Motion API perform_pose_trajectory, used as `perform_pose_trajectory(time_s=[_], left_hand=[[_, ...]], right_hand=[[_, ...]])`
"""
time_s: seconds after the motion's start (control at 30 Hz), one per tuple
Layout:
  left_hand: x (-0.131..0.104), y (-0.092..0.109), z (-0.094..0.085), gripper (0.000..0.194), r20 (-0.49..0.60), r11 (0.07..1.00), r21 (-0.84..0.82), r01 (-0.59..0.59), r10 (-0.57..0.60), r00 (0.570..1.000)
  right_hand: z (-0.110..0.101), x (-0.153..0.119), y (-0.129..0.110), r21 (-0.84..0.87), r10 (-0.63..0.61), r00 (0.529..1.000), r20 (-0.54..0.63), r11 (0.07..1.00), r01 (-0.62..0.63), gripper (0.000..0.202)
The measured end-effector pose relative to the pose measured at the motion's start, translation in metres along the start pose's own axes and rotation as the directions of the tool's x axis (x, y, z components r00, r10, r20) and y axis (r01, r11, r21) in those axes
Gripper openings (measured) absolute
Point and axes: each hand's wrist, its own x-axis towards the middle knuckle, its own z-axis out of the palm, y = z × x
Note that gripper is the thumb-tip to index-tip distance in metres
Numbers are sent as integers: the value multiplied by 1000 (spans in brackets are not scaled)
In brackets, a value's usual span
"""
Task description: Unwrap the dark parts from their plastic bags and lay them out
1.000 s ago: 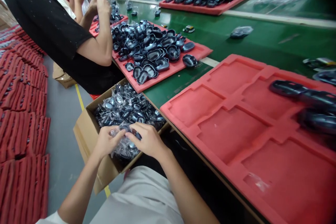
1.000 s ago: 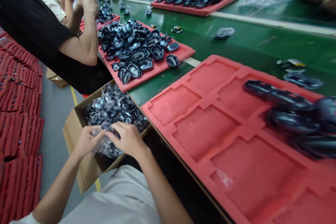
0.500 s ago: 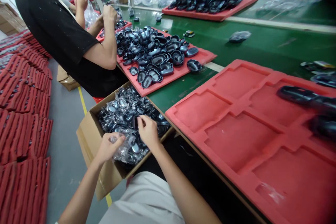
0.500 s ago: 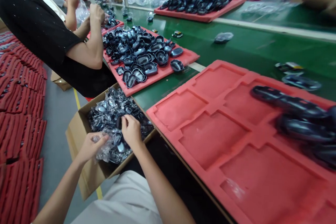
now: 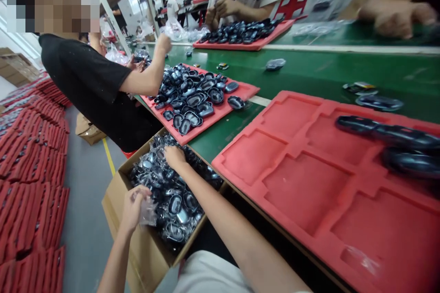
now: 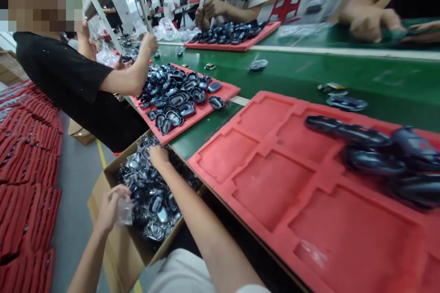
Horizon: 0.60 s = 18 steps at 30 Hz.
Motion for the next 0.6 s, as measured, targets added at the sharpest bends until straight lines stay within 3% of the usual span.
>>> perform_pose_trajectory(time_s=[0.13, 0.23, 0.33, 0.43, 0.6], left_hand=[[11, 10, -3, 43, -101, 993, 122, 6, 6, 995], [16, 16, 8, 51, 35, 987, 159, -35, 30, 999], [13, 21, 26, 38, 178, 978, 171, -121, 90, 980], [5, 26, 42, 27, 276, 959, 176, -224, 170, 946], [-6, 31, 54, 21, 313, 962, 90, -258, 219, 924]], right_hand=[[-3, -49, 5, 70, -98, 993, -61, 992, 102, 23], [-1, -98, 7, 122, -167, 984, -66, 977, 174, 17], [0, -131, 16, 262, -185, 970, -156, 940, 221, 22], [-4, -143, 31, 506, -168, 955, -243, 818, 272, 35], [-13, -140, 52, 775, -81, 973, -215, 593, 221, 47]])
